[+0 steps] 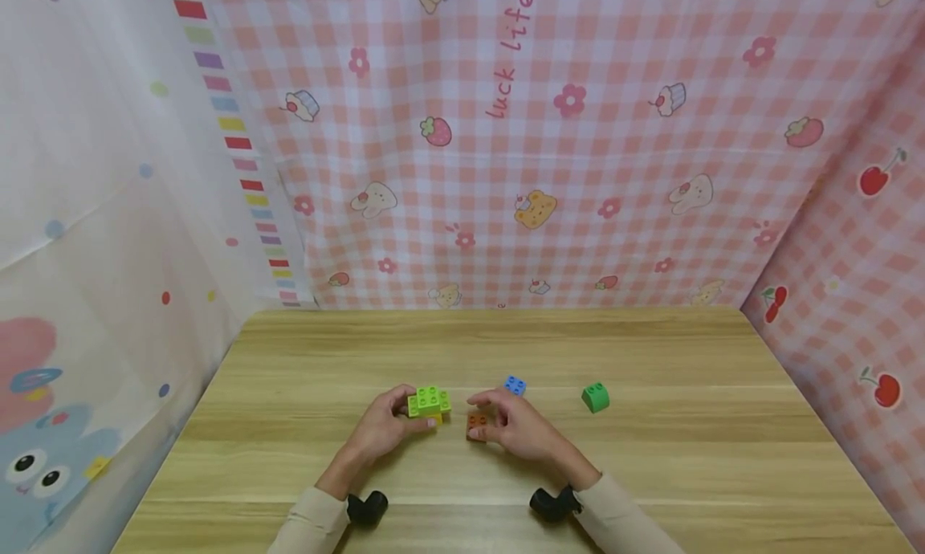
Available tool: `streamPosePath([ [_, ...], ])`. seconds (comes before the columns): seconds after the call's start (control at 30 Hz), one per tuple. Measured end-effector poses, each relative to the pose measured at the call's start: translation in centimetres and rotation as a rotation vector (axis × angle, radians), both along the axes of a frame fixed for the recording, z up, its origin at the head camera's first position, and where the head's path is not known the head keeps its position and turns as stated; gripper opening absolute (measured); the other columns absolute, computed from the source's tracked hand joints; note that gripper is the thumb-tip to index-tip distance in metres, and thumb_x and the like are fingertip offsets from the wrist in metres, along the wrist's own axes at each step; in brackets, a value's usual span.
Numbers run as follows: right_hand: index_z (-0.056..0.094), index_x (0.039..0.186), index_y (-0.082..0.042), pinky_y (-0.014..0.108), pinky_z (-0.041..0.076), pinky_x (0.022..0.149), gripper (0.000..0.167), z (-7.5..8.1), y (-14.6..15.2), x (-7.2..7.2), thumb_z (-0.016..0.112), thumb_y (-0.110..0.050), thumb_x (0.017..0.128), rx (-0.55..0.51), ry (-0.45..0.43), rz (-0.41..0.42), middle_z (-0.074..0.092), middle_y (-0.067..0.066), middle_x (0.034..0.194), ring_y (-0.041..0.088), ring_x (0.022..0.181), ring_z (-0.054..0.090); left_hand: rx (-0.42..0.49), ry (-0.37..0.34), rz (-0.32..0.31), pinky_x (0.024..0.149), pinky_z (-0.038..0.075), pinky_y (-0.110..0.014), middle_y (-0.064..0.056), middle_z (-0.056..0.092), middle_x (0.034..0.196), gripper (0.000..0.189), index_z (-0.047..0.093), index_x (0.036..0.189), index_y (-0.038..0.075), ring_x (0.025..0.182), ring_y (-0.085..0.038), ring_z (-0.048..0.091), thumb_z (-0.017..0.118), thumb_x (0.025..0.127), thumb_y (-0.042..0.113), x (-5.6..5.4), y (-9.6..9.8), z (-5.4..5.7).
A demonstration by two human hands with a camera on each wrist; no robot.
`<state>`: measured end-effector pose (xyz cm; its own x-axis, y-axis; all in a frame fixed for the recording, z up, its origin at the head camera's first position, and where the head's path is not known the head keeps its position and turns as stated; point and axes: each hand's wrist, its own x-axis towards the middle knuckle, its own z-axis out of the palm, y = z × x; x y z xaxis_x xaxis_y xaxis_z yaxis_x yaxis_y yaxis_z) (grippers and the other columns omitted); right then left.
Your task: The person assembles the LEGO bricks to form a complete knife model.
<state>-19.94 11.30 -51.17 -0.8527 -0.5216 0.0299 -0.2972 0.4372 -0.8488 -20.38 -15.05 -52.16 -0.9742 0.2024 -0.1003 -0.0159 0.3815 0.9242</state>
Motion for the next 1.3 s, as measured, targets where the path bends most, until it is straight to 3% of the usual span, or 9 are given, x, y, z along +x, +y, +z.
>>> streamPosePath([
  [0.8, 0.062, 0.123, -0.004, 0.024, 0.043, 0.065, 0.042, -0.67, -0.26, 0.06, 0.078, -0.015, 0.085, 0.053, 0.028, -0.010, 0.061, 0.006, 0.118, 0.010, 0.075, 0.049, 0.000, -0.015, -0.018, 0.082, 0.047, -0.034, -0.002, 0.067, 0.101, 0.034, 0.065, 0.107, 0.012, 0.093, -0.017, 0.060, 0.084, 0.079, 0.018, -0.03, -0.03, -0.07],
  [1.3, 0.066, 0.117, -0.009, 0.024, 0.040, 0.064, 0.033, -0.77, -0.26, 0.12, 0.077, -0.015, 0.086, 0.065, 0.008, -0.030, 0.058, 0.001, 0.106, 0.010, 0.074, 0.048, 0.000, -0.011, -0.015, 0.083, 0.046, -0.035, -0.002, 0.067, 0.101, 0.033, 0.065, 0.106, 0.012, 0.093, -0.018, 0.060, 0.084, 0.079, 0.019, -0.05, -0.15, -0.16],
])
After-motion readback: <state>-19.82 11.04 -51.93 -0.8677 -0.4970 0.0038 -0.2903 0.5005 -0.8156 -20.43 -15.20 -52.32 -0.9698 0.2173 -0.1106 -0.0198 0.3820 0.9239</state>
